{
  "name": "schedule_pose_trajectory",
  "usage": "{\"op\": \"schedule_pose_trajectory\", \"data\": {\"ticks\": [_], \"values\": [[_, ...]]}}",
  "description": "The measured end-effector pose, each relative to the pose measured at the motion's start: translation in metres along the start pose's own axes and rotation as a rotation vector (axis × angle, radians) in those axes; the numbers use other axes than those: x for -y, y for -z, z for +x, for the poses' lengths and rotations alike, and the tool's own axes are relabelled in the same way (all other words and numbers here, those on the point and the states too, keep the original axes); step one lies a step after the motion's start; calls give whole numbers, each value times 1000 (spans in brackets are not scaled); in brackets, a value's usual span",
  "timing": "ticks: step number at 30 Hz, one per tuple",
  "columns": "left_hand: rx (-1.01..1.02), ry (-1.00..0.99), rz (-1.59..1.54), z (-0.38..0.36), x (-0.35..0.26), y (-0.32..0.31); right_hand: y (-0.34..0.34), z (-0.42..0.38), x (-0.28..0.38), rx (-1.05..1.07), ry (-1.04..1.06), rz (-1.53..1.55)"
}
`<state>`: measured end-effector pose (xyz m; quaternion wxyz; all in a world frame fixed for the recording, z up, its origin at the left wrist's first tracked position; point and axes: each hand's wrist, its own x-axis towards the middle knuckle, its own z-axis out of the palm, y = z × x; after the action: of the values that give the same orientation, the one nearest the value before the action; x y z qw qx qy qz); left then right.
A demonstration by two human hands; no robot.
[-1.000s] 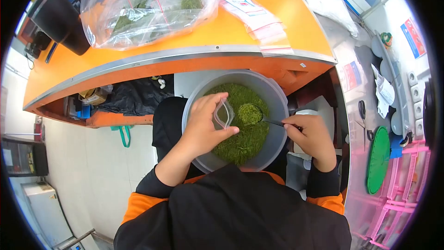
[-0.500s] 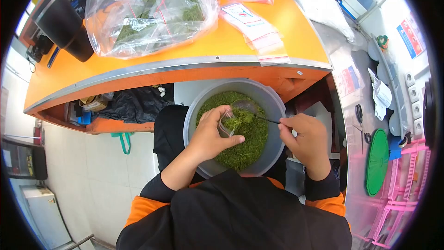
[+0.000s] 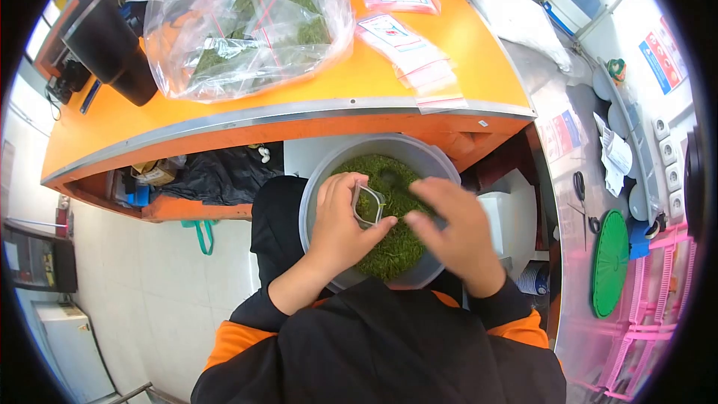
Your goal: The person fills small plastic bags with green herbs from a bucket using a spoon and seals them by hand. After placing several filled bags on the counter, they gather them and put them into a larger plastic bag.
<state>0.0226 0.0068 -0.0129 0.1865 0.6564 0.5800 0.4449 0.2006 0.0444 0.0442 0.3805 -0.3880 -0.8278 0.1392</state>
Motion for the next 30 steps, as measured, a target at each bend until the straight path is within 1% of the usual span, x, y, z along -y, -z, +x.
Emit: {"op": "schedule_pose_trajectory", "data": {"ticks": [2, 5, 6, 8, 9, 12, 13, 15, 16, 17, 18, 21, 24, 27, 30], "values": [[-41, -49, 34, -1, 0, -4, -15, -4, 9, 56, 143, 49], [-67, -147, 80, 0, -4, -2, -22, -5, -1, 129, 114, 90], [-72, -184, 95, 2, -7, 0, -17, -3, 0, 83, 97, 87], [74, -143, -68, 11, -11, 11, -3, 1, 5, 1, 59, 80], [149, -118, -151, 14, -13, 16, -4, -3, 1, 74, 49, 57], [417, 122, -382, 26, -11, 24, -15, -14, -12, 283, 20, -17], [341, 95, -388, 26, -7, 23, -13, -13, -12, 266, -7, 75], [432, 83, -307, 31, -10, 30, -10, -11, -8, 221, -74, 267], [483, 67, -260, 35, -13, 36, -11, -13, -9, 171, -99, 317], [467, -10, -159, 37, -16, 38, -12, -16, -12, 116, -125, 363], [477, -21, -133, 37, -16, 40, -13, -19, -15, 63, -152, 407], [485, -52, -91, 33, -15, 43, -18, -23, -21, 63, -210, 593], [476, -108, -102, 28, -8, 39, -19, -20, -18, 100, -246, 529], [502, -202, -153, 30, -9, 36, -16, -8, -8, 205, -65, 369], [598, -194, 2, 38, -20, 40, -13, 0, -1, 308, -18, 370]]}}
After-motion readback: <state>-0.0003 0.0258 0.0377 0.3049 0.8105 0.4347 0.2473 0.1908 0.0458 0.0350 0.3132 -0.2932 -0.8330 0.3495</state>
